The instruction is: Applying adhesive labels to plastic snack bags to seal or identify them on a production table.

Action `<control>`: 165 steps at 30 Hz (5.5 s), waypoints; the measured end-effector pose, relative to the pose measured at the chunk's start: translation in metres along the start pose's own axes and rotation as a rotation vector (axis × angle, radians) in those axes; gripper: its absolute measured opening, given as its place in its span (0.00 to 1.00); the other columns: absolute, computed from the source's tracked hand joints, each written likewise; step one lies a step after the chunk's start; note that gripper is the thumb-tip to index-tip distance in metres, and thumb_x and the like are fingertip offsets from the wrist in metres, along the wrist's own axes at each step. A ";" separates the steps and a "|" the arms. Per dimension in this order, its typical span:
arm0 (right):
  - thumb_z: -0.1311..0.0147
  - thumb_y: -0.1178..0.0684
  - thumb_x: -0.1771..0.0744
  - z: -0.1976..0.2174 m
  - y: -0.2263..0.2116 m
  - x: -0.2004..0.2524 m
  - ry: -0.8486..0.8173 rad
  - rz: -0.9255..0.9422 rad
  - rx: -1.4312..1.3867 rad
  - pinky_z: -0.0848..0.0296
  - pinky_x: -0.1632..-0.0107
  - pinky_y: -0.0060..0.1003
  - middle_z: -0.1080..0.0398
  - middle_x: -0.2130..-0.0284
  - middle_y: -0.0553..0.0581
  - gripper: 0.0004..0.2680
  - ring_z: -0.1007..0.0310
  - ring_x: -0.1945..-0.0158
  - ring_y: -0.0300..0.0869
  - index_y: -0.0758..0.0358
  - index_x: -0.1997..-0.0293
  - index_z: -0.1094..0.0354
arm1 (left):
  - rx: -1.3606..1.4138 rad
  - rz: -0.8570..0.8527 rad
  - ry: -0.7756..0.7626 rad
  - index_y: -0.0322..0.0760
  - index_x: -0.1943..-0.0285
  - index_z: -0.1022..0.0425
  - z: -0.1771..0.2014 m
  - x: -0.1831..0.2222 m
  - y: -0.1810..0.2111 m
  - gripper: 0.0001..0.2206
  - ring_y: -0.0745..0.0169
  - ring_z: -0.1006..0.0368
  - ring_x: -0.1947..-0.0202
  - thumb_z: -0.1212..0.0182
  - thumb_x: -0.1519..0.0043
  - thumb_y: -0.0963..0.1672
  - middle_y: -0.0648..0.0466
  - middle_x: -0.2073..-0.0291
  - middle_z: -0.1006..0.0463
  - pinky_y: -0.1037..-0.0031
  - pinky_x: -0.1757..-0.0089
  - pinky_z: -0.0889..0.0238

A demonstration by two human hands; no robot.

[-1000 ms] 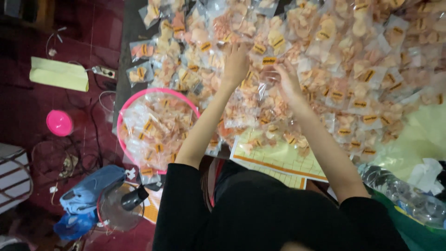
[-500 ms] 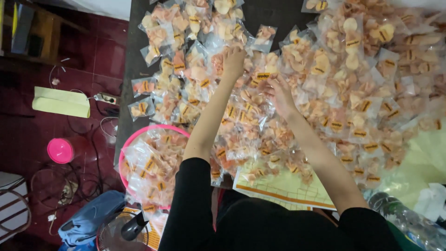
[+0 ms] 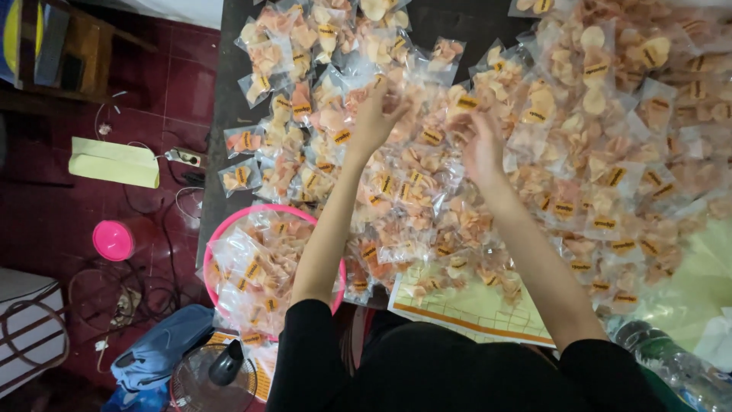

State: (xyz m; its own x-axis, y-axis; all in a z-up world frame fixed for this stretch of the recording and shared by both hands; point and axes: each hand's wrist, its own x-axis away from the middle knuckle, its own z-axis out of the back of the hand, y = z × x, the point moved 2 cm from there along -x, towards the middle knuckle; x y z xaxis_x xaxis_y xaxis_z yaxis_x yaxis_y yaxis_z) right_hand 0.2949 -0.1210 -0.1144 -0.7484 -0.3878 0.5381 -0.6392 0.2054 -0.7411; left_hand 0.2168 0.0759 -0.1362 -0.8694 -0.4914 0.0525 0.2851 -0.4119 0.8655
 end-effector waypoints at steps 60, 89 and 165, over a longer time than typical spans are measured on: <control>0.44 0.62 0.38 0.285 0.118 0.305 -0.594 0.670 0.420 0.27 0.64 0.33 0.32 0.72 0.58 0.06 0.28 0.69 0.42 0.66 0.64 0.38 | 0.918 -0.200 -0.332 0.32 0.44 0.34 -0.235 0.410 0.047 0.18 0.65 0.25 0.62 0.43 0.38 0.47 0.50 0.61 0.24 0.71 0.58 0.27; 0.46 0.62 0.36 0.330 0.294 0.600 -0.386 0.884 0.632 0.27 0.56 0.35 0.28 0.67 0.56 0.04 0.29 0.61 0.36 0.69 0.59 0.31 | 0.980 -0.405 -0.472 0.37 0.54 0.35 -0.230 0.713 0.009 0.05 0.80 0.37 0.76 0.52 0.34 0.43 0.62 0.78 0.36 0.89 0.75 0.41; 0.45 0.66 0.36 0.416 0.337 0.634 -0.239 0.887 0.654 0.26 0.62 0.32 0.27 0.64 0.65 0.06 0.24 0.61 0.42 0.72 0.57 0.29 | 0.867 -0.497 -0.414 0.46 0.25 0.69 -0.270 0.795 -0.004 0.35 0.51 0.48 0.37 0.48 0.34 0.38 0.37 0.33 0.49 0.57 0.42 0.46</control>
State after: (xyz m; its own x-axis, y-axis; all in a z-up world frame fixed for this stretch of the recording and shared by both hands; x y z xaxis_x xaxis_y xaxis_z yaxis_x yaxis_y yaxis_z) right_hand -0.3216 -0.6711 -0.1897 -0.7943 -0.5153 -0.3217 0.3692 0.0110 -0.9293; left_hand -0.3662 -0.5202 -0.2327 -0.9241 -0.0547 -0.3782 -0.3783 0.2699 0.8855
